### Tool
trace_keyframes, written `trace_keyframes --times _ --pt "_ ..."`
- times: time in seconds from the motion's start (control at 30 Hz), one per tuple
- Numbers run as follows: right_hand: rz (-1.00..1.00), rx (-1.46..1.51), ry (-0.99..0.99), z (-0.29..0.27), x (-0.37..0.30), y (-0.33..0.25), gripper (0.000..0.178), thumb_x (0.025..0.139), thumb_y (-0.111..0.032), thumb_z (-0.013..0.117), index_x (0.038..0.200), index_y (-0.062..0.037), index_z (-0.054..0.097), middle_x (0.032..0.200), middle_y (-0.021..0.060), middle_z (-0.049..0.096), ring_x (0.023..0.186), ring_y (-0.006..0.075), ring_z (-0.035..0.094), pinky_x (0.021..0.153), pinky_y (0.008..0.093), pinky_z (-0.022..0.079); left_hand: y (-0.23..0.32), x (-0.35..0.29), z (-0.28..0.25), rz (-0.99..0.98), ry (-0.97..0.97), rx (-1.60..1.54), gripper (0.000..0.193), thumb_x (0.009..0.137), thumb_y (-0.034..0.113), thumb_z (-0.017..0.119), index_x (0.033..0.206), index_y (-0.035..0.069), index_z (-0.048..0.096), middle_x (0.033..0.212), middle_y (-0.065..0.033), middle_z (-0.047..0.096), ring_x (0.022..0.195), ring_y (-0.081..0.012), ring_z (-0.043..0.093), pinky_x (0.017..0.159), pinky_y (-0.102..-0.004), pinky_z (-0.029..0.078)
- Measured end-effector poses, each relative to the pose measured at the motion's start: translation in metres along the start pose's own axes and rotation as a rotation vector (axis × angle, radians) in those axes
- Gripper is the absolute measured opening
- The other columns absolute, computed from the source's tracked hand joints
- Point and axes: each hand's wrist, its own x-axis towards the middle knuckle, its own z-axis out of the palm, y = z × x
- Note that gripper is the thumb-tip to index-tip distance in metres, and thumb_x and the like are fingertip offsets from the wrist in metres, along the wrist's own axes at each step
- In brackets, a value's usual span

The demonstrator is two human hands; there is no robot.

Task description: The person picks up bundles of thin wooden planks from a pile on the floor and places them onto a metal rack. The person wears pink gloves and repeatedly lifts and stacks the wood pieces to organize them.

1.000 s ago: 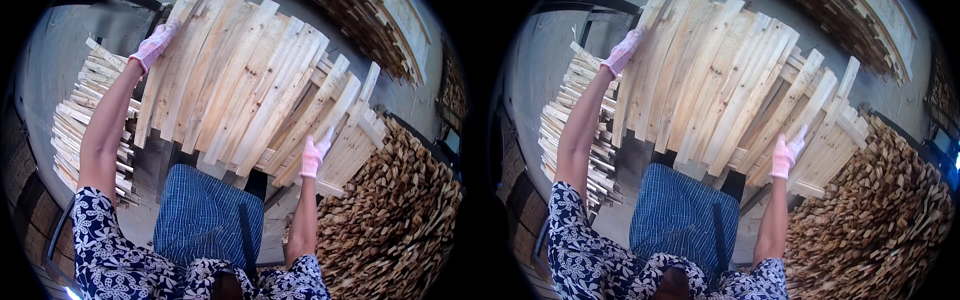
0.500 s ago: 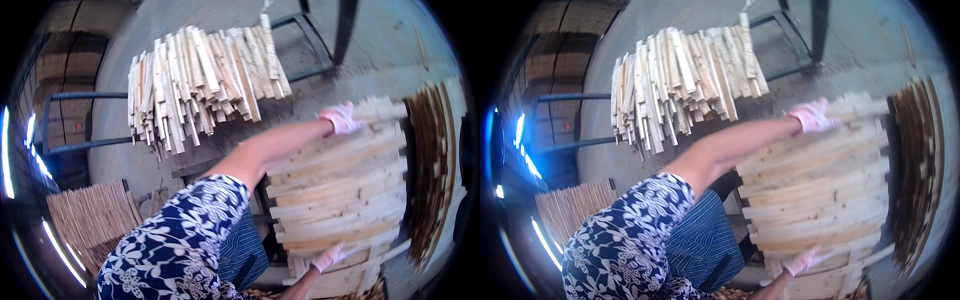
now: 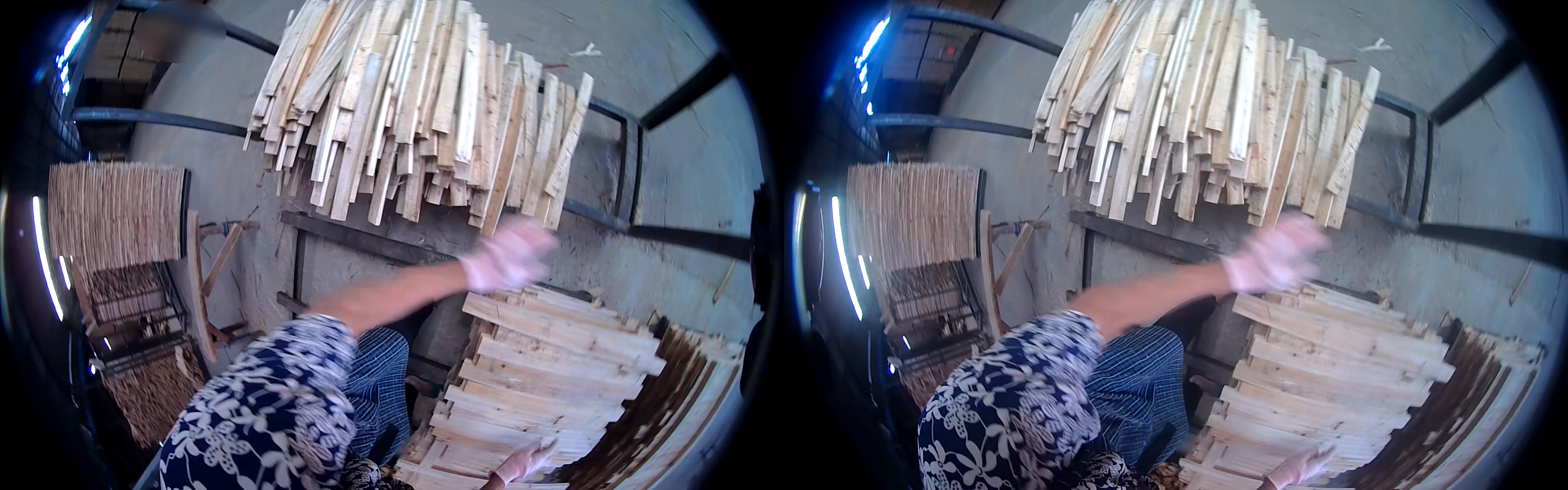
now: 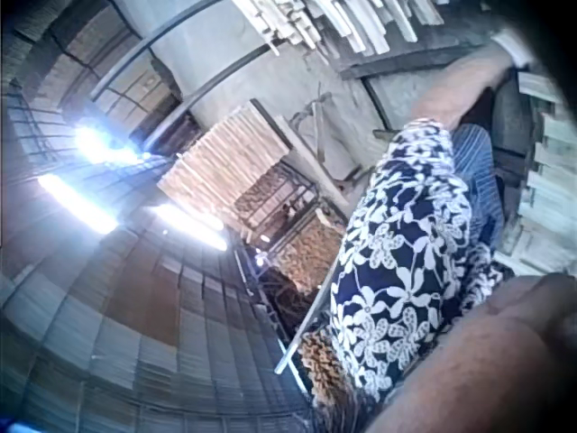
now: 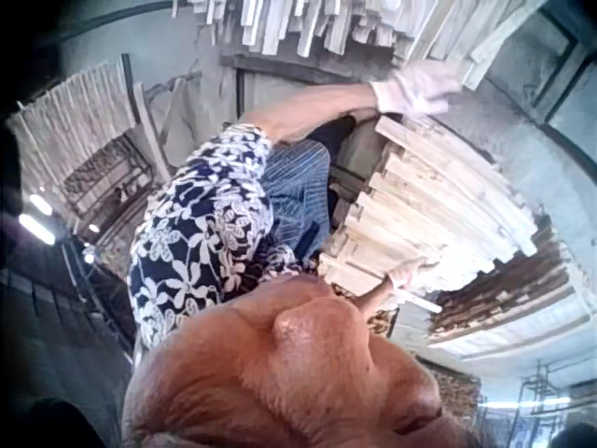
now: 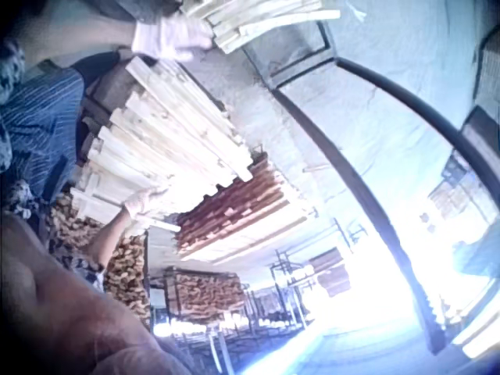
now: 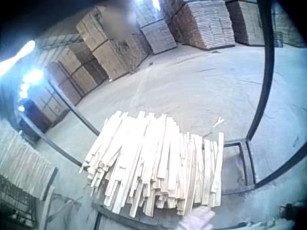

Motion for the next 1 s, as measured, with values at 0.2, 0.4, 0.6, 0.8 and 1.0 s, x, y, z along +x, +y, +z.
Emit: trace_keyframes --times 0.2,0.4,0.6,0.8,1.0 --pt "-0.541 0.150 -0.633 0.109 -0.033 -0.339 0.046 0.102 -0.010 0.054 0.147 -0.0016 0.048 0.144 0.0161 0.053 0.130 0.0238 0.052 0.112 0.0344 0.039 -0.351 -0.215 -0.096 -1.183 0.782 0.080 0.085 0.087 0.066 0.063 0.134 -0.004 0.052 0.129 -0.0273 0.055 0.124 -0.0410 0.052 0.107 -0.0433 0.043" --pt "-0.677 0.143 -1.295 0.286 -0.148 -0.524 0.050 0.101 -0.028 0.054 0.145 -0.0051 0.051 0.132 0.0160 0.065 0.116 0.0230 0.063 0.100 0.0321 0.046 -0.435 -0.261 -0.091 -1.225 0.565 -0.680 0.096 0.090 0.066 0.062 0.160 0.012 0.025 0.160 -0.0168 0.037 0.147 -0.0313 0.035 0.120 -0.0449 0.029" --pt "-0.468 0.321 -1.213 0.392 -0.199 -0.575 0.087 0.094 -0.042 0.066 0.158 -0.0017 0.024 0.149 0.0237 0.048 0.134 0.0301 0.049 0.111 0.0350 0.038 -0.409 -0.224 -0.088 -0.999 0.501 -1.084 0.108 0.084 0.057 0.076 0.161 0.009 0.017 0.145 -0.0178 0.051 0.134 -0.0242 0.047 0.116 -0.0361 0.033" --pt "-0.388 0.197 -1.215 0.350 -0.167 -0.568 0.106 0.089 -0.053 0.069 0.160 0.0021 0.014 0.155 0.0272 0.040 0.140 0.0339 0.044 0.116 0.0365 0.031 -0.292 -0.196 -0.110 -0.956 0.380 -1.406 0.075 0.090 0.056 0.071 0.145 0.010 0.050 0.135 -0.0031 0.060 0.127 -0.0148 0.052 0.106 -0.0364 0.042" --pt "-0.392 0.338 -1.532 0.259 -0.098 -0.534 0.087 0.092 -0.047 0.069 0.154 0.0008 0.029 0.137 0.0172 0.057 0.124 0.0265 0.056 0.107 0.0381 0.044 -0.267 -0.201 -0.057 -0.566 0.134 -1.220 0.063 0.102 0.045 0.058 0.149 0.006 0.047 0.143 -0.0130 0.058 0.133 -0.0223 0.053 0.109 -0.0351 0.045"
